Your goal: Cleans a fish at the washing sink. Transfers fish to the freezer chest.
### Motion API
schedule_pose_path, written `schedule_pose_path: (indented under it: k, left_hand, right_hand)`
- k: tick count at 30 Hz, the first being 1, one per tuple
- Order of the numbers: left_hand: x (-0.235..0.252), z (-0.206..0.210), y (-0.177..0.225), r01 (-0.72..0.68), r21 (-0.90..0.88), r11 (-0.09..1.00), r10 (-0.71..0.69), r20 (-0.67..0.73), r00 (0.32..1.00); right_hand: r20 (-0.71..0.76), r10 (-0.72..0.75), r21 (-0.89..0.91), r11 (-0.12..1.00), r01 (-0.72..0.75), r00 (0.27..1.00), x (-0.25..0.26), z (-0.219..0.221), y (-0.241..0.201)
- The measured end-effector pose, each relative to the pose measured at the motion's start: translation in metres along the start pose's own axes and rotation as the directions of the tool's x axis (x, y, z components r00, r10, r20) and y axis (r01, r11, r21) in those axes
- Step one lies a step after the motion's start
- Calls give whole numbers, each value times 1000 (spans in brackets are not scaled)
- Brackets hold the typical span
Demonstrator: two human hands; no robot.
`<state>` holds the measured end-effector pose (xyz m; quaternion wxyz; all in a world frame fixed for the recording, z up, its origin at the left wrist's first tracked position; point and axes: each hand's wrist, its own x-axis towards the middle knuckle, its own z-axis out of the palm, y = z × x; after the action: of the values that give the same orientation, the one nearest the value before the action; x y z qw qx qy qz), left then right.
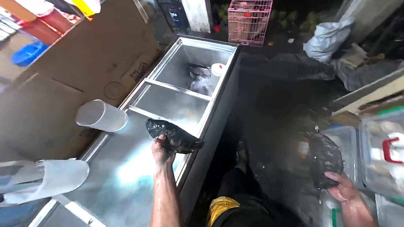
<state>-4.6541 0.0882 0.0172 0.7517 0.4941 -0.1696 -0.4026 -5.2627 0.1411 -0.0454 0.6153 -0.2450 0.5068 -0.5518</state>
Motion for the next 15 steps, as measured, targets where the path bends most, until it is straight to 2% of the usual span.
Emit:
schedule_pose_path:
  k: [2, 5, 7, 11, 15]
  left_hand:
    - [49, 26, -22, -9, -60, 998, 10, 6, 1000]
    - [122, 72, -44, -18, -120, 993, 18, 0, 1000]
    - [158, 98, -53, -19, -139, 990, 14, -42, 999]
    - [213, 131, -56, -8, -5, 1000, 6, -181, 983]
    - [253, 144, -55, -27, 79, 996, 49, -293, 955]
  right_hand:
    - [31, 15, -34, 999, -14, 999, 59, 17, -25]
    - [-50, 92, -86, 992, -96, 995, 134, 57, -65]
    - [-41, 120, -125, 984, -124, 992, 185, 80, -93]
    - [-36, 138, -190, 971, -142, 990, 278, 125, -127]
    - [133, 173, -216, 966, -142, 976, 374, 185, -139]
